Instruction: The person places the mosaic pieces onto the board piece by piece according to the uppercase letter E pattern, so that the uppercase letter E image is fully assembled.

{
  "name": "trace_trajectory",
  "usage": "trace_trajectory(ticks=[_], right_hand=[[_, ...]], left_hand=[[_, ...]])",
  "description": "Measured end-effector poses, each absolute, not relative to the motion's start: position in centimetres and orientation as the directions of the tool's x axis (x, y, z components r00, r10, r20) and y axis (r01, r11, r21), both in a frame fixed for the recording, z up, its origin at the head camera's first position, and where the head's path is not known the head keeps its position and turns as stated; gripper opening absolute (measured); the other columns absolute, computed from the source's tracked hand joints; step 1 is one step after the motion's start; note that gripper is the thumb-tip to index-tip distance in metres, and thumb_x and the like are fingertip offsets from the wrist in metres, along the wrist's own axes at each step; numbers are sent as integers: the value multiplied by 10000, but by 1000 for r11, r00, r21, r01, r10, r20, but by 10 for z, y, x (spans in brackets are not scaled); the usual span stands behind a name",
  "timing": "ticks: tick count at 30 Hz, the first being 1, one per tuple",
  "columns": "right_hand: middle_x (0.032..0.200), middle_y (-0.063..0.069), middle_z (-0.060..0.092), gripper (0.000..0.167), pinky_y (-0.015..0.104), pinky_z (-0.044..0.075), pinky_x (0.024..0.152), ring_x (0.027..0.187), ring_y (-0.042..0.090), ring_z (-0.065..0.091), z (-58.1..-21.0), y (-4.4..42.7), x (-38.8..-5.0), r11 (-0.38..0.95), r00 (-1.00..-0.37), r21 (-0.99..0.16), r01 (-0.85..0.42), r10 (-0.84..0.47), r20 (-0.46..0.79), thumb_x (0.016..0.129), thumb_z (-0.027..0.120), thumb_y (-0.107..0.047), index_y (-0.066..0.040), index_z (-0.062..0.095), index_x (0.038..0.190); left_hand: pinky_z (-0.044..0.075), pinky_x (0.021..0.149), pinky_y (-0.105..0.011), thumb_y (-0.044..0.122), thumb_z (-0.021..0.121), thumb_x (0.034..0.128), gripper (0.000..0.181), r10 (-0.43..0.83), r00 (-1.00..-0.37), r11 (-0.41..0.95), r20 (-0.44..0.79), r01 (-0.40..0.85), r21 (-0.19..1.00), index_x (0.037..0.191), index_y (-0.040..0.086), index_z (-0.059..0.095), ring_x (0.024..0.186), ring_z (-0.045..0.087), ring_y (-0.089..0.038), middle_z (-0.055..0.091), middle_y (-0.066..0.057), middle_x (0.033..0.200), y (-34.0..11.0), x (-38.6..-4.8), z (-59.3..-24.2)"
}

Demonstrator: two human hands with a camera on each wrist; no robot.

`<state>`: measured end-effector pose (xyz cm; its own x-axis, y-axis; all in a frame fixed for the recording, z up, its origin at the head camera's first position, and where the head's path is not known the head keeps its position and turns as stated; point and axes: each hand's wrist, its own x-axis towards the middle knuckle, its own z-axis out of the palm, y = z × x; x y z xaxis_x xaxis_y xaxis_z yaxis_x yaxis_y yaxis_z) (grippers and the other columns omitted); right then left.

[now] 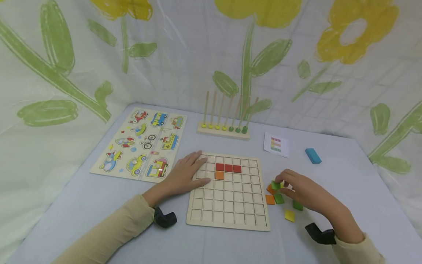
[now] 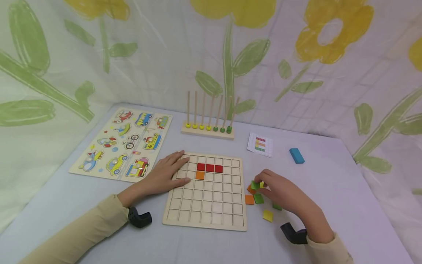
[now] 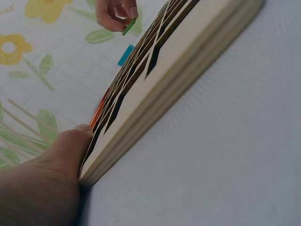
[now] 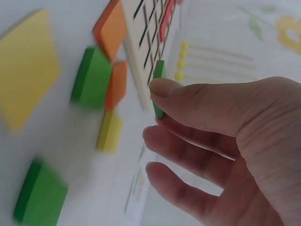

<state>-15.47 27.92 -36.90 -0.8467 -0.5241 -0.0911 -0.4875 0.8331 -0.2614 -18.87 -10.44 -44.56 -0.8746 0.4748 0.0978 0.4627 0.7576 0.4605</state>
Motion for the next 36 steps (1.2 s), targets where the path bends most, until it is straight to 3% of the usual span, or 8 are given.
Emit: trace_trajectory(ticks=[16,36], right_hand=[[1048,-128,579,195,267,515,807,919,61,590,-376,174,-171,688,-706,-308,-657,-705,-68,897,683,-213,-202,624,1082],[1044,-131,566,200,239,500,795,872,29,561,-393,142,-177,616,-634,-310,-724,-771,-53,921,652,-204,-206,619,1118]], left_hand=[[221,1133,-512,640,499,890,768,476,-875,761,92,462,456,1492,187,349,1465,168,-262,195,-60,1595,-104,-189,-447],[230,1129,-515,632,506,891,765,473,-876,764,94,461,452,1494,188,347,1464,171,-260,205,-63,1592,-104,-188,-444]])
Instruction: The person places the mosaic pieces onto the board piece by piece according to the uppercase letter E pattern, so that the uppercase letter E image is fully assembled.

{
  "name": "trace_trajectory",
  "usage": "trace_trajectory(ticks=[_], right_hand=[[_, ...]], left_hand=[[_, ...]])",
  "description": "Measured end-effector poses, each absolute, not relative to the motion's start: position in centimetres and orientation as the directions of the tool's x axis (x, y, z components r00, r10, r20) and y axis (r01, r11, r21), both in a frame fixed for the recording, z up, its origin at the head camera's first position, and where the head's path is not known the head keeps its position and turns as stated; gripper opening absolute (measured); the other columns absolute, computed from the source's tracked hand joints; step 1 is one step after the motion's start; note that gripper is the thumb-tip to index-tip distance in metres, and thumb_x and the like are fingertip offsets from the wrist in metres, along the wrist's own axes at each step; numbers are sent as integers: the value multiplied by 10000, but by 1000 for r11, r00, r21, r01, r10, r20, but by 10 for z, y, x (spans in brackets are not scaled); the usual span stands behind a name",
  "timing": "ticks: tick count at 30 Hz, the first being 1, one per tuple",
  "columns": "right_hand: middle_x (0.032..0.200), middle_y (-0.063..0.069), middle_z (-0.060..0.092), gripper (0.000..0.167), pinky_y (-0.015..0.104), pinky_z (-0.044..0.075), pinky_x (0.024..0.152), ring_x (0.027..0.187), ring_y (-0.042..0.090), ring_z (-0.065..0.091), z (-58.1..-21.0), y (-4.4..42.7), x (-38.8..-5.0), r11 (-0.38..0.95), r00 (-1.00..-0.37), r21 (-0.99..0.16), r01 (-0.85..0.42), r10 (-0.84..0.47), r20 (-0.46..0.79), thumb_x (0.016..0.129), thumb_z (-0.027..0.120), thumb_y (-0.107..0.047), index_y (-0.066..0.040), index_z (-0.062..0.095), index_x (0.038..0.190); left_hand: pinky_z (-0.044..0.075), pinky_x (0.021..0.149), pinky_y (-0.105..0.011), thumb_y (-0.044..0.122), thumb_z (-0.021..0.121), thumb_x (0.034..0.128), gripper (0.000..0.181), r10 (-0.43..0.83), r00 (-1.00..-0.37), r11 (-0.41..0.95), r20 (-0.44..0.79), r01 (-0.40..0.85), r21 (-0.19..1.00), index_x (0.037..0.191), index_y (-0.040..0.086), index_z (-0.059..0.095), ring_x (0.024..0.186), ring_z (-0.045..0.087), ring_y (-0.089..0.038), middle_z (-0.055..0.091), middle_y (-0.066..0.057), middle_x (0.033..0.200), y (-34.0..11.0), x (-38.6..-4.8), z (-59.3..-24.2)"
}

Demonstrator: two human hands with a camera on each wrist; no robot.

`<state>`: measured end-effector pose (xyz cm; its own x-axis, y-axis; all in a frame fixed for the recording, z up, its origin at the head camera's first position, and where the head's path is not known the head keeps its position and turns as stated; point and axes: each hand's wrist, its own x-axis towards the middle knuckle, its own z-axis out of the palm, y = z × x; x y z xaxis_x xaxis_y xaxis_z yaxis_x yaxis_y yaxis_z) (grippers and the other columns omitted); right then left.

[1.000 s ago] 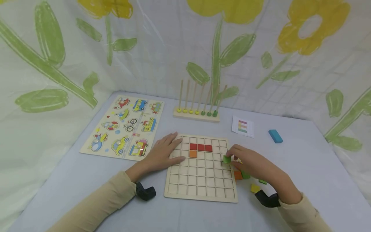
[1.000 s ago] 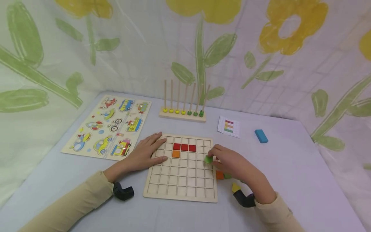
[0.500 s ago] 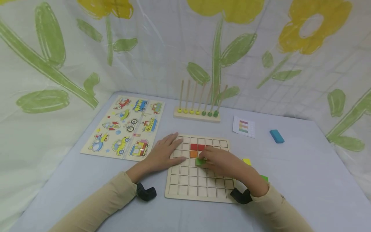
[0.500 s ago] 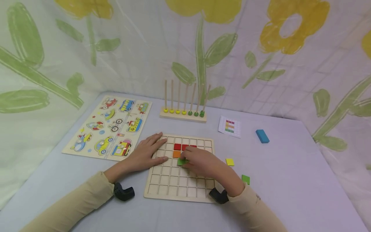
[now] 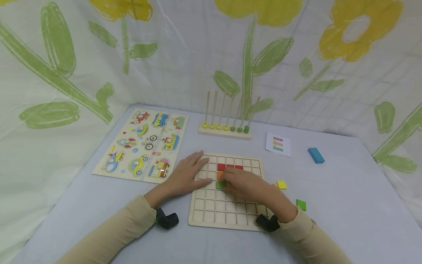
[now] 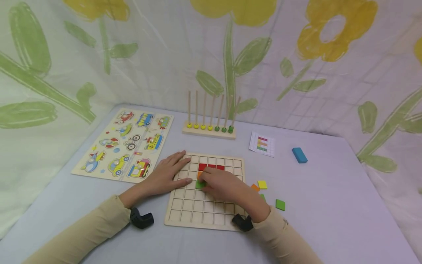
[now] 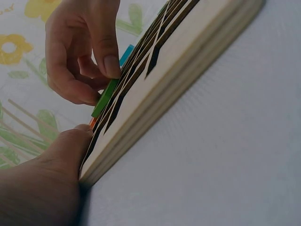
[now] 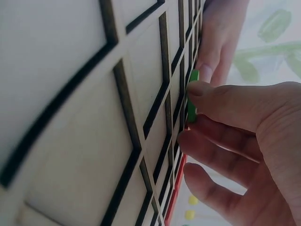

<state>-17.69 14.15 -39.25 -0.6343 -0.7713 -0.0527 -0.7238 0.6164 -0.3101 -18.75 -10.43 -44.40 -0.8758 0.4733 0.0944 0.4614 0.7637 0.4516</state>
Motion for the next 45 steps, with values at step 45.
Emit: trace_trajectory(ticks=[45], right_hand=[[1082,-72,614,246,285,527,770,940,99,605,-368,223,-162,807,-820,-291,-514,-562,-107,893,685,-206,-185,640,1134]], left_hand=[[207,1144,-501,623,506,895,763,471,-879,763,81,451,462,1497,184,340,1471,149,-250,186,-58,1598,-104,-188,-444]])
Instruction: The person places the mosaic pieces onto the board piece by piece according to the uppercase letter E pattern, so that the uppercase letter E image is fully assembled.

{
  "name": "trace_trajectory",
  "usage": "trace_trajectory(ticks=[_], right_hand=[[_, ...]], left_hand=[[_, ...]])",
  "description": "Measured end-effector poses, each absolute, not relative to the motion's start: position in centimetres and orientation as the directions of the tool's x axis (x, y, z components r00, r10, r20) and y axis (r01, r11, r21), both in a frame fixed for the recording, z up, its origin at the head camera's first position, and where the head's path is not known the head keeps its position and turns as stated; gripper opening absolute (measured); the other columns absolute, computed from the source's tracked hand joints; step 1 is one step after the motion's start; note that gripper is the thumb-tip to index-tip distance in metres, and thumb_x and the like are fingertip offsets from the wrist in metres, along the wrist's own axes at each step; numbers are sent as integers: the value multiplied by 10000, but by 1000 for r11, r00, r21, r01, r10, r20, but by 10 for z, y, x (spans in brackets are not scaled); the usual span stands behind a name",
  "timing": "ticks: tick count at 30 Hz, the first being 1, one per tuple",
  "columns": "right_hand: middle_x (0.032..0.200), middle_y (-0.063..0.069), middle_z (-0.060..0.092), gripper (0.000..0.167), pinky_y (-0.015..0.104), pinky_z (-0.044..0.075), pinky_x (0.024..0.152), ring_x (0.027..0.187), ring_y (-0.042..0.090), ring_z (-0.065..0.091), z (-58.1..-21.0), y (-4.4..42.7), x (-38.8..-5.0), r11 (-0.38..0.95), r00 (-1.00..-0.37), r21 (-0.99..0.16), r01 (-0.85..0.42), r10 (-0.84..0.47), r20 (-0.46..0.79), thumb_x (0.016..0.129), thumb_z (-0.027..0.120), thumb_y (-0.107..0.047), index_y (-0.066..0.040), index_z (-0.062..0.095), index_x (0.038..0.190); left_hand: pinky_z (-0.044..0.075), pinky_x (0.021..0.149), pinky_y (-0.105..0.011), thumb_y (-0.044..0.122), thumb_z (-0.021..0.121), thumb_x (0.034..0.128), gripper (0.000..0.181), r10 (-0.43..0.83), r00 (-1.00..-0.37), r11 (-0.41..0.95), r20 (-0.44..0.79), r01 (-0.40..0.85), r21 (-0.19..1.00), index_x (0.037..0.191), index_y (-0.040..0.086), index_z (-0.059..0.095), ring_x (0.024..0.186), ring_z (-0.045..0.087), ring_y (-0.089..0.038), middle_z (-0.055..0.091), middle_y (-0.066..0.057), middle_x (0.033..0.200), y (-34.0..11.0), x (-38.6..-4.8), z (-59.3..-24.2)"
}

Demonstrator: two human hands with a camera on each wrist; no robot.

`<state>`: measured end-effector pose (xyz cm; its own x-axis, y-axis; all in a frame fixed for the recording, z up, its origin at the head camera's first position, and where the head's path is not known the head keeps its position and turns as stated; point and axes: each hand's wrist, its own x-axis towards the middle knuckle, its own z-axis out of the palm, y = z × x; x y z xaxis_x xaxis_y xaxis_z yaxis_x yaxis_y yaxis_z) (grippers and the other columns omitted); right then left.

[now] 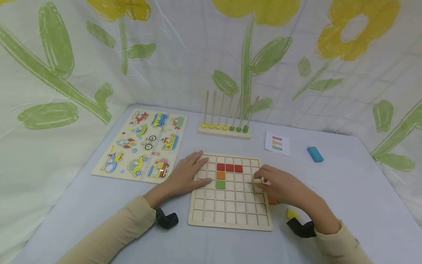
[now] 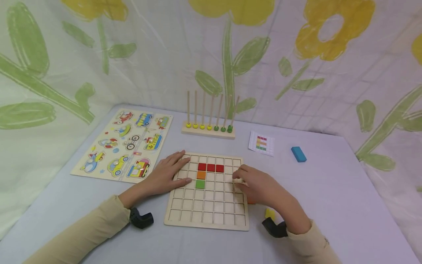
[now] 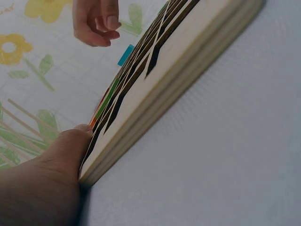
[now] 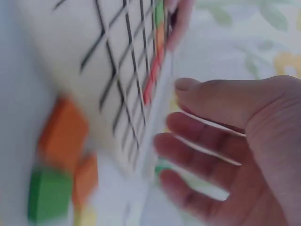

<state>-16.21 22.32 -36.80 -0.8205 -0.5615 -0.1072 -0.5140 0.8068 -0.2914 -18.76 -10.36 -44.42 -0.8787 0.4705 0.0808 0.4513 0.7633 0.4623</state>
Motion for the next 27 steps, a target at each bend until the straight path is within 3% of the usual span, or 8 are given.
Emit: trace_trajectory(ticks=[8,14,20,27], right_hand=[[1056,-40,645,299,306,523,717,894,125,592,-350,281,-148,890,-886,-225,-396,-435,-162,855,719,-185,-156,639,1142],[1067,-70,634,309,283,518,720,903,121,572,-360,311,-136,906,-885,-276,-320,-390,-253,828,737,-151,-194,660,1123],[1051,-75,613,364,288,520,733,884,116,566,-375,324,-130,905,-878,-282,-317,-393,-273,784,766,-110,-156,642,1122],[979,-85,606,311,311,536,754,854,104,559,-381,321,-132,915,-895,-234,-329,-381,-233,795,746,-78,-154,653,1081]], left_hand=[[221,1136,-505,609,521,896,758,472,-876,759,101,462,459,1493,175,349,1465,170,-259,206,-72,1591,-108,-187,-443],[218,1135,-515,608,523,895,755,479,-871,753,106,470,460,1489,173,356,1464,170,-267,214,-81,1588,-107,-188,-443],[213,1135,-523,597,537,892,753,477,-872,751,108,468,465,1487,171,359,1464,166,-272,215,-89,1585,-105,-187,-442],[217,1135,-517,597,531,896,753,480,-871,754,106,471,457,1490,169,354,1463,173,-269,217,-87,1584,-105,-189,-446]])
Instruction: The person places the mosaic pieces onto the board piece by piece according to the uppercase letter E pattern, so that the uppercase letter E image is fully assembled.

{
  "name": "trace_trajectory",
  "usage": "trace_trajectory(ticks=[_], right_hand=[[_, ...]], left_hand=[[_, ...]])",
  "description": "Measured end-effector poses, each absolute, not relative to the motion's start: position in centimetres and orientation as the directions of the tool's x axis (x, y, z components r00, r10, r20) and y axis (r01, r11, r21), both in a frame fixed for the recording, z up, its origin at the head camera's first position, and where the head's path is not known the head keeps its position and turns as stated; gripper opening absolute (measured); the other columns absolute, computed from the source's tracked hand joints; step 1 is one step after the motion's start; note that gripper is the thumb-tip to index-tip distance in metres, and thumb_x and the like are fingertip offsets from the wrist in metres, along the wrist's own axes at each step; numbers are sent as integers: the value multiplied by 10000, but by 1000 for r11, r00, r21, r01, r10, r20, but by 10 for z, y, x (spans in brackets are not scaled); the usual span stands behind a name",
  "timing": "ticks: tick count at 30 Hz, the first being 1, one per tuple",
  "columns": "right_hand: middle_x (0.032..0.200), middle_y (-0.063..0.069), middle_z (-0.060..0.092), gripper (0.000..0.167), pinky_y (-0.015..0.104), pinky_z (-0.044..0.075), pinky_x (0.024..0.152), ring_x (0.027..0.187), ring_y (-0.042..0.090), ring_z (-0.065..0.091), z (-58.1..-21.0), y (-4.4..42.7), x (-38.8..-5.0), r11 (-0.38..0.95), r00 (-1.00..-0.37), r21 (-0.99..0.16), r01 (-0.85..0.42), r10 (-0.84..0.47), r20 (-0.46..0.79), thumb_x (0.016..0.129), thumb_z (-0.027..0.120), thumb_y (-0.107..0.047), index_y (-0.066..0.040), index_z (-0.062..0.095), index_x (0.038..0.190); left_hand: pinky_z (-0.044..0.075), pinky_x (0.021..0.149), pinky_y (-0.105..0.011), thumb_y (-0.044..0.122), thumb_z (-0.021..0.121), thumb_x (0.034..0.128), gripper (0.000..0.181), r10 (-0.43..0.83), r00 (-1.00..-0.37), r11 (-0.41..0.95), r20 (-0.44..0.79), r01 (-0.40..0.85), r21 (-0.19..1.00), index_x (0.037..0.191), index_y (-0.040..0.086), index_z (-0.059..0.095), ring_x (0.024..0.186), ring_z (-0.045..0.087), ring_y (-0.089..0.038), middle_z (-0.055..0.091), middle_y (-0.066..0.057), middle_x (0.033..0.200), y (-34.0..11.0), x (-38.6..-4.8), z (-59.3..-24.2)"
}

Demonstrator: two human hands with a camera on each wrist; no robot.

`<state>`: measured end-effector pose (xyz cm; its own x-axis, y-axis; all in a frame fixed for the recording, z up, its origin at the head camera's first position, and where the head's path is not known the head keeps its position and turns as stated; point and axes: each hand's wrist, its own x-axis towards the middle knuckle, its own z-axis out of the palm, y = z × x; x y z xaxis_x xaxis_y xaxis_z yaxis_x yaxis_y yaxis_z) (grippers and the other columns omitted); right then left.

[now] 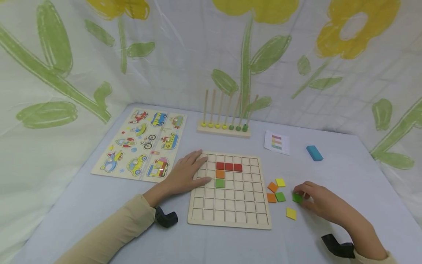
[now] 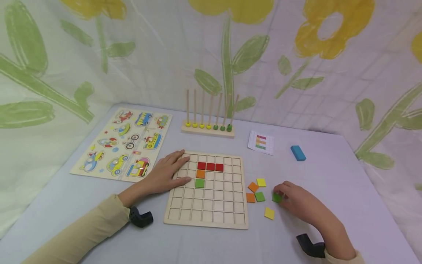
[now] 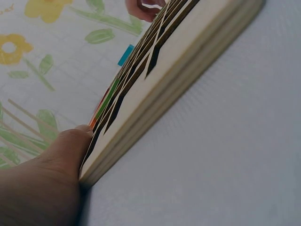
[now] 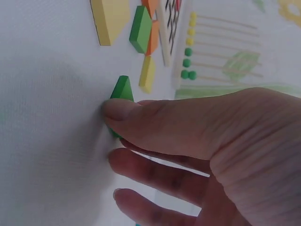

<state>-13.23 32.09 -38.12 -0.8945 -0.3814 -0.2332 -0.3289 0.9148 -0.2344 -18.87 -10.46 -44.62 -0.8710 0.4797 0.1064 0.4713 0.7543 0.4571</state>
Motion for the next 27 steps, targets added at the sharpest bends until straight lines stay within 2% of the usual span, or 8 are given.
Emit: trace_trajectory(ticks=[8,15,21,27], right_hand=[[982,-68,608,293,325,530,754,855,114,560,-384,320,-131,923,-906,-240,-302,-356,-228,808,737,-85,-123,648,1085],[1035,-77,612,318,260,521,725,865,81,550,-382,312,-133,896,-905,-257,-363,-404,-133,827,724,-74,-160,607,1109],[1054,-128,597,306,217,513,694,857,35,545,-379,283,-140,832,-859,-252,-495,-512,-4,826,744,-105,-218,612,1079],[1089,-138,575,280,205,525,722,862,30,573,-381,246,-153,773,-803,-262,-578,-596,17,845,738,-152,-222,615,1086]], left_hand=[[203,1142,-511,616,519,892,765,477,-875,762,83,458,458,1499,188,336,1467,157,-260,194,-66,1593,-103,-189,-448],[209,1141,-505,616,516,894,763,476,-875,764,91,463,449,1499,188,336,1466,163,-258,203,-68,1590,-104,-189,-447],[207,1141,-508,601,539,889,749,465,-879,757,101,454,469,1490,193,355,1463,174,-260,195,-68,1591,-105,-188,-447],[210,1138,-514,584,551,890,733,467,-877,751,115,462,472,1485,199,365,1464,173,-260,183,-62,1595,-104,-187,-446]])
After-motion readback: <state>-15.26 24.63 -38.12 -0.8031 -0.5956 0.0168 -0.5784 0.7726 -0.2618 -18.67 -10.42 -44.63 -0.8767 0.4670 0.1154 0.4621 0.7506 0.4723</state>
